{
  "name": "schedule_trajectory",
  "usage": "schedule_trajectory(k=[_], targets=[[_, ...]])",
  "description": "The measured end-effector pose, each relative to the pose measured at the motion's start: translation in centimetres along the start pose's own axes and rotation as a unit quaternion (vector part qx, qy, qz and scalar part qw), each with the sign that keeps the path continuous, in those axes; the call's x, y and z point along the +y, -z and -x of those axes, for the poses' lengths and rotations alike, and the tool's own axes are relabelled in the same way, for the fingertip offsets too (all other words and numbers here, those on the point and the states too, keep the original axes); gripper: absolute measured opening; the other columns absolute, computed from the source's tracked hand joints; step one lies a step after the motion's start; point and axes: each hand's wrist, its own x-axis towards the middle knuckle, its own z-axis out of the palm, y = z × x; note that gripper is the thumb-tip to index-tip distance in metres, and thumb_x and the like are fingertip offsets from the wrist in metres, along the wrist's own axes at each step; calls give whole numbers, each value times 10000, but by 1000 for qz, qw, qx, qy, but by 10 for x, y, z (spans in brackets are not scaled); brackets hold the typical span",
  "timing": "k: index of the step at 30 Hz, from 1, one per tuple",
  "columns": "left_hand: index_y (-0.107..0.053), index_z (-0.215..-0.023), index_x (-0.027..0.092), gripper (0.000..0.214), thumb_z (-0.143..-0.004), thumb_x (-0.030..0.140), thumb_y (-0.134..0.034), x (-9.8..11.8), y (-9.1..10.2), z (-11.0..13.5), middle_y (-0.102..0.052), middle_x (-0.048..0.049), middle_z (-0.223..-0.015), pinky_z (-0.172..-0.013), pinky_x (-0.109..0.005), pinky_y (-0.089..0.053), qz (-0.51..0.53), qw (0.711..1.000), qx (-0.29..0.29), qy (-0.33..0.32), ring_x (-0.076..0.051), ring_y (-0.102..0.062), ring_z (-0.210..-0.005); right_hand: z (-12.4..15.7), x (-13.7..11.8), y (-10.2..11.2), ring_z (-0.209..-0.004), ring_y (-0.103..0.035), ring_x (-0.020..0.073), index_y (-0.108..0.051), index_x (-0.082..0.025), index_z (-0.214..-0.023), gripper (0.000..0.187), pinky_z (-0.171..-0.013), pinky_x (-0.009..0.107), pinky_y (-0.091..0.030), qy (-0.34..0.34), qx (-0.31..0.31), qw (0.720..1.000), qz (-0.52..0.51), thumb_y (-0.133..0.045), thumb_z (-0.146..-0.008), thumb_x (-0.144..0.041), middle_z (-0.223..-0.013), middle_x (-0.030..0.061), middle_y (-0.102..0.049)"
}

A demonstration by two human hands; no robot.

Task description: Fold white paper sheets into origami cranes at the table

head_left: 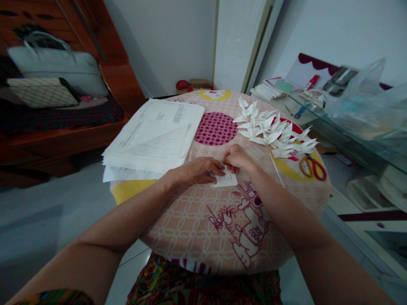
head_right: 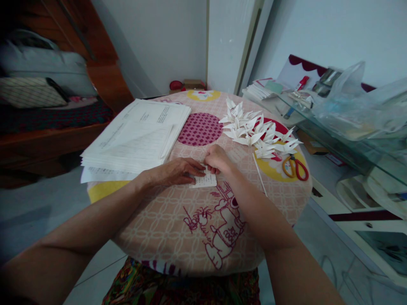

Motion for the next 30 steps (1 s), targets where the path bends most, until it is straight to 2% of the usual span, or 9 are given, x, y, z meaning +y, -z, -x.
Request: schedule_trajectory(k=[4, 10, 14, 16, 19, 22, 26, 28, 30], targets=[[-719, -1218, 207, 350, -868, 228, -718, 0, 0, 1, -678, -149, -1292, -1006, -389, -504, -2, 1000, -7, 18, -253, -643, -1194, 5, 3, 8, -314, -532, 142, -590, -160, -605, 213, -342, 233, -434, -28, 16, 999, -9, -589, -753, -7, -382, 2, -561], [-716, -1223, 214, 355, -868, 218, -715, 3, 3, 0, -675, -130, -1305, -1011, -365, -494, 7, 999, -13, 37, -235, -639, -1191, 9, 22, 25, -303, -521, 146, -559, -167, -562, 234, -324, 237, -413, -43, 55, 997, -41, -619, -717, -3, -390, 7, -563], [-706, -1239, 222, 378, -862, 230, -724, 4, 4, 0, -666, -119, -1323, -1033, -364, -477, 7, 999, -11, 40, -234, -625, -1216, 21, 30, 21, -326, -517, 94, -569, -174, -641, 177, -310, 173, -373, 22, 97, 983, -157, -644, -720, -34, -450, -29, -590], [-686, -1270, 226, 420, -853, 236, -733, 3, 4, 1, -650, -120, -1350, -1045, -369, -468, 9, 999, -8, 44, -241, -609, -1241, 30, 32, 10, -362, -562, 99, -585, -177, -696, 133, -312, 163, -384, 45, 42, 976, -207, -655, -729, -68, -504, -29, -628], [-671, -1289, 253, 443, -851, 266, -737, 0, 4, 2, -623, -102, -1396, -1065, -371, -450, 10, 999, -6, 52, -240, -589, -1274, 46, 36, -5, -386, -605, 130, -581, -183, -716, 116, -333, 179, -435, 34, -40, 977, -208, -649, -722, -89, -492, -26, -631], [-680, -1272, 258, 433, -844, 281, -746, -4, 4, 4, -607, -91, -1421, -1063, -361, -447, 13, 998, -1, 68, -234, -584, -1283, 58, 45, -7, -379, -604, 137, -578, -180, -703, 118, -353, 184, -458, 25, -56, 980, -188, -660, -707, -96, -447, -29, -612], [-679, -1264, 232, 452, -821, 274, -761, -9, 4, 3, -619, -97, -1401, -1040, -365, -455, 11, 995, 24, 93, -232, -605, -1243, 65, 55, 9, -350, -566, 118, -582, -174, -655, 105, -335, 170, -417, -5, -81, 989, -127, -667, -682, -118, -439, -21, -609], [-650, -1303, 216, 528, -795, 279, -779, -10, 4, 2, -641, -110, -1359, -1033, -383, -453, -1, 993, 42, 106, -247, -606, -1223, 60, 56, 15, -335, -535, 115, -591, -172, -642, 94, -331, 186, -399, 3, -54, 994, -91, -663, -698, -148, -446, -16, -602], [-614, -1348, 208, 620, -762, 289, -800, -10, 3, 1, -656, -120, -1314, -1026, -403, -449, -18, 991, 54, 121, -265, -604, -1200, 51, 56, 18, -399, -570, 127, -632, -171, -706, 37, -381, 209, -436, 54, 44, 994, -87, -659, -728, -184, -512, -7, -630]])
